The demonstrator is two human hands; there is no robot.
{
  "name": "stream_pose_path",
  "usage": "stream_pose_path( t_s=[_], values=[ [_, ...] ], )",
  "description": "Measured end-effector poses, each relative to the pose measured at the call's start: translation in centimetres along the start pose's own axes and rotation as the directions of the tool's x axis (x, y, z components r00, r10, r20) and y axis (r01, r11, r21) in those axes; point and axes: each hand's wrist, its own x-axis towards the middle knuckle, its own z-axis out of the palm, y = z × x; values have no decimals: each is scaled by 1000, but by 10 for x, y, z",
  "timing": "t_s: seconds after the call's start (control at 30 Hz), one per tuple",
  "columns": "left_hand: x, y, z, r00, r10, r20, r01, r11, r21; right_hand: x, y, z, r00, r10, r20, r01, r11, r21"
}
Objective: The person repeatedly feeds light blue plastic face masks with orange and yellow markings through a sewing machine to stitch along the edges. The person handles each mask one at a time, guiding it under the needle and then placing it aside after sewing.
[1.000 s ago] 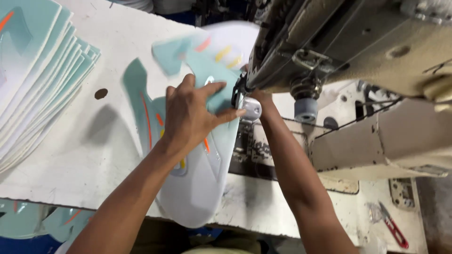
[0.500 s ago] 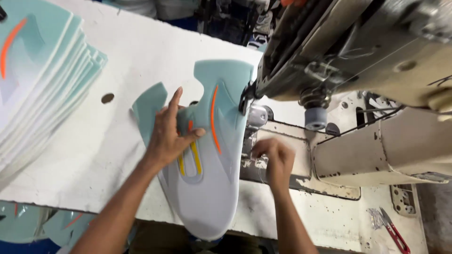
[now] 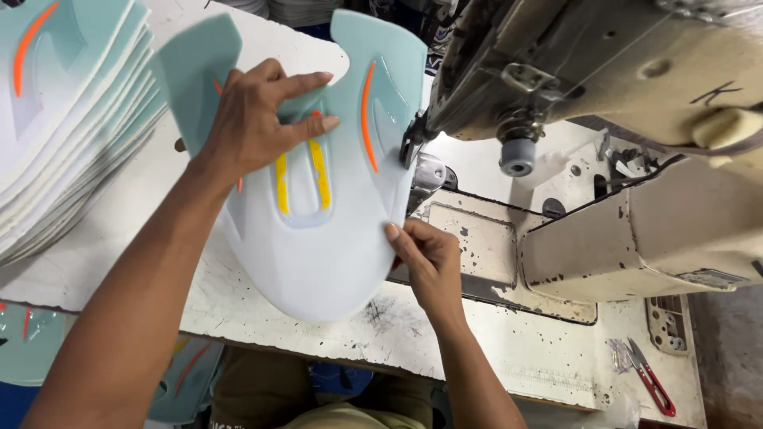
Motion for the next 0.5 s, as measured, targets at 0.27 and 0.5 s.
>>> stream_pose_path(
  t_s=[0.27,0.5],
  values=[
    [47,-39,19,999,25,-44,-23,998,55,32,-4,1,997,-17,-80,27,991,128],
    [71,-60,23,998,50,-48,-45,994,98,36,1,6,994,-47,-99,64,982,178]
  ],
)
